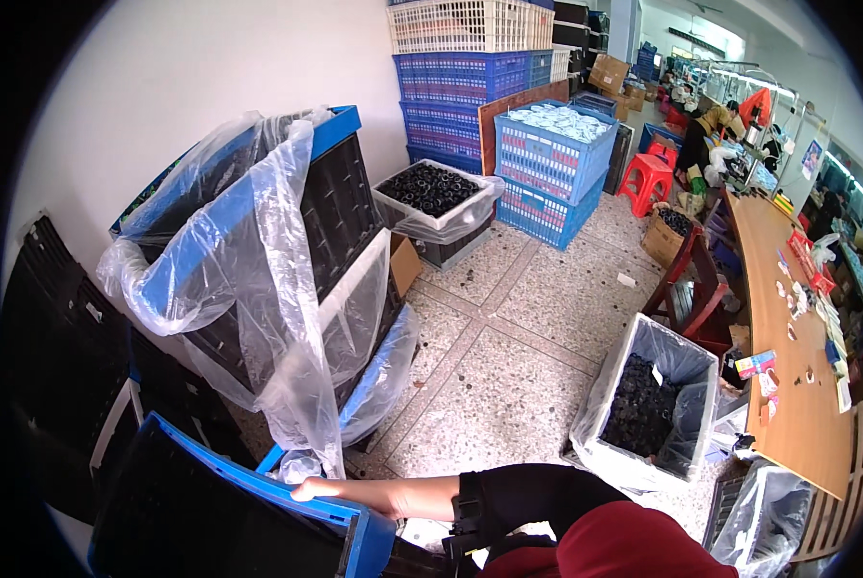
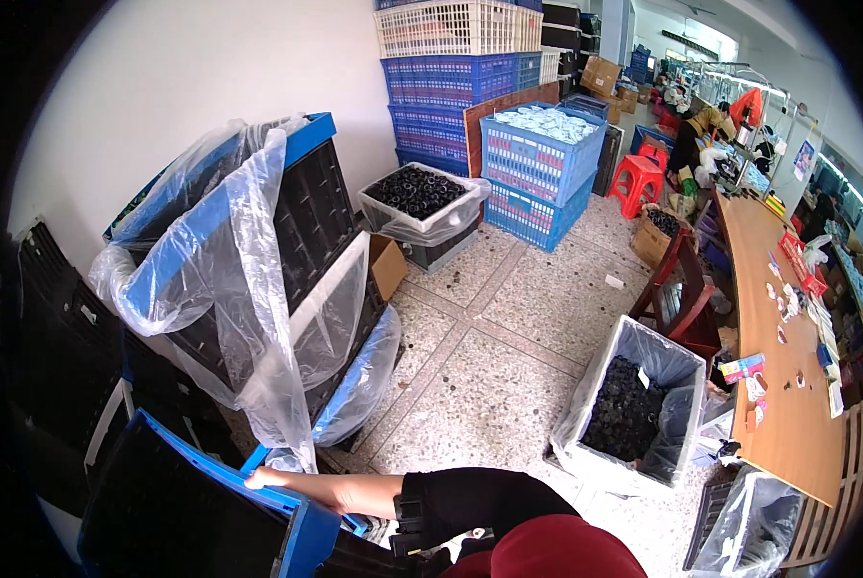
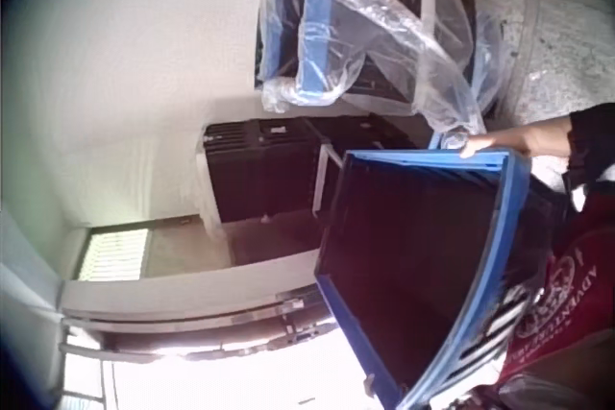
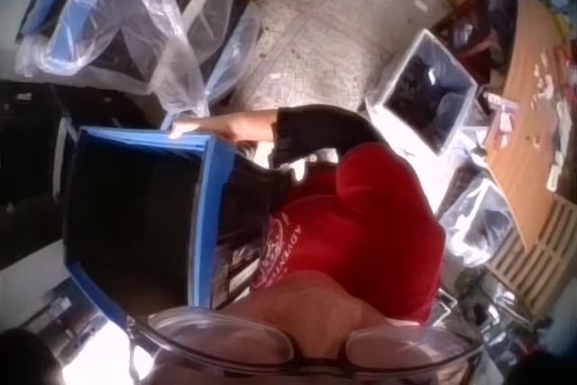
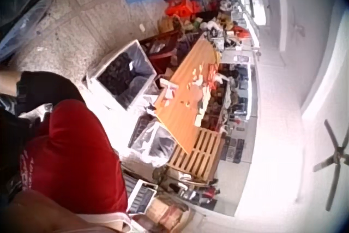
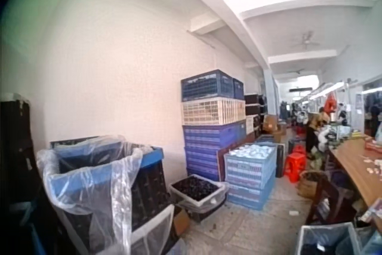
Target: The person sorts black rubber parts from a large sack into a blue crate lined with a plastic bag. They also move a red stool, handle a cardboard box, and pick up scattered parts from the floor to place them into a purple basket.
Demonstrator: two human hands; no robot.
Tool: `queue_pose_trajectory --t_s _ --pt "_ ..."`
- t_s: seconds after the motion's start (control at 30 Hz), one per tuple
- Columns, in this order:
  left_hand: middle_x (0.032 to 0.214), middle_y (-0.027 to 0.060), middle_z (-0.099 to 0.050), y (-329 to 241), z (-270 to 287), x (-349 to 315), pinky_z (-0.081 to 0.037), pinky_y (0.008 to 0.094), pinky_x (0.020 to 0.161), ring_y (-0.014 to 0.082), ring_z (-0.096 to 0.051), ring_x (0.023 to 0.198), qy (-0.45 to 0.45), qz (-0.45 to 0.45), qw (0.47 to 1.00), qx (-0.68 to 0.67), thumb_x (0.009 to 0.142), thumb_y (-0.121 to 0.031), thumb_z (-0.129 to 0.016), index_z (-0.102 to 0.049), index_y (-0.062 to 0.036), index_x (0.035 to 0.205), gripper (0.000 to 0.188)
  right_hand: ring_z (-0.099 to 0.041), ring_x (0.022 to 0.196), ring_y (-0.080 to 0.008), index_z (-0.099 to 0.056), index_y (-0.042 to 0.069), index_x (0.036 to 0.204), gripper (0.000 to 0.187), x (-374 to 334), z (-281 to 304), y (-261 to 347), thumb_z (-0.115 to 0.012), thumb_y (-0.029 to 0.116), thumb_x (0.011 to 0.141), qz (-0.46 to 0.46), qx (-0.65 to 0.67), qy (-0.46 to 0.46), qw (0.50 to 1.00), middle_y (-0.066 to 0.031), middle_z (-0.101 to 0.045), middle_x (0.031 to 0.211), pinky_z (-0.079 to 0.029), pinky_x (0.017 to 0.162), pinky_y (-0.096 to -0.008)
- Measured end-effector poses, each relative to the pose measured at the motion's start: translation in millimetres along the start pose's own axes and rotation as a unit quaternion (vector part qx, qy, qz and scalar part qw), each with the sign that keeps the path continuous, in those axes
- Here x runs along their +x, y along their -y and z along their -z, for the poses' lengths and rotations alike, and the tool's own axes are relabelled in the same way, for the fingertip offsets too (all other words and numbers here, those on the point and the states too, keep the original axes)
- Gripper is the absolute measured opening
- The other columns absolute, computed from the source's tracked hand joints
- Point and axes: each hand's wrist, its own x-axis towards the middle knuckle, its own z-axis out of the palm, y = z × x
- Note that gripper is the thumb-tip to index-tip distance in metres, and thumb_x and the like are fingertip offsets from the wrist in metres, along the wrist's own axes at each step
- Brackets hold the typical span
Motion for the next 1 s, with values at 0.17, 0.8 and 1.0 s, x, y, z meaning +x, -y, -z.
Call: queue_pose_trajectory --t_s 0.17,0.8,1.0 --pt "0.128 0.0124 -0.038 22.7 -34.3 -20.1 -0.030 0.0374 0.096 0.0258 -0.037 0.116 0.028 0.013 1.000 0.007 0.059 -0.035 -0.061 -0.025 -0.0110 0.136 0.089 -0.035 0.118 -0.0225 -0.024 0.009 0.138 0.094 -50.8 20.3 -47.3 -0.053 0.064 0.068 -0.017 0.050 -0.030 0.998 -0.0152 -0.025 0.138 -0.035 0.092 -0.0378" --pt "0.129 0.0121 -0.037 64.3 25.3 -218.7 -0.028 0.0367 0.098 0.0257 -0.035 0.117 0.009 -0.040 0.998 0.054 0.058 -0.032 -0.061 -0.023 -0.0115 0.138 0.091 -0.044 0.111 -0.0150 -0.032 0.008 0.135 0.060 -286.4 -30.7 -214.2 -0.044 0.040 0.085 0.118 0.112 -0.255 0.953 -0.0079 -0.045 0.127 -0.034 0.093 -0.0282" --pt "0.129 0.0121 -0.037 57.5 -31.8 -244.9 -0.027 0.0365 0.098 0.0257 -0.035 0.118 0.024 -0.047 0.995 0.085 0.057 -0.031 -0.060 -0.022 -0.0117 0.138 0.092 -0.041 0.119 -0.0156 -0.033 0.000 0.133 0.057 -367.9 -7.3 -234.5 -0.042 0.031 0.085 0.168 0.144 -0.310 0.924 -0.0089 -0.041 0.133 -0.027 0.101 -0.0288"
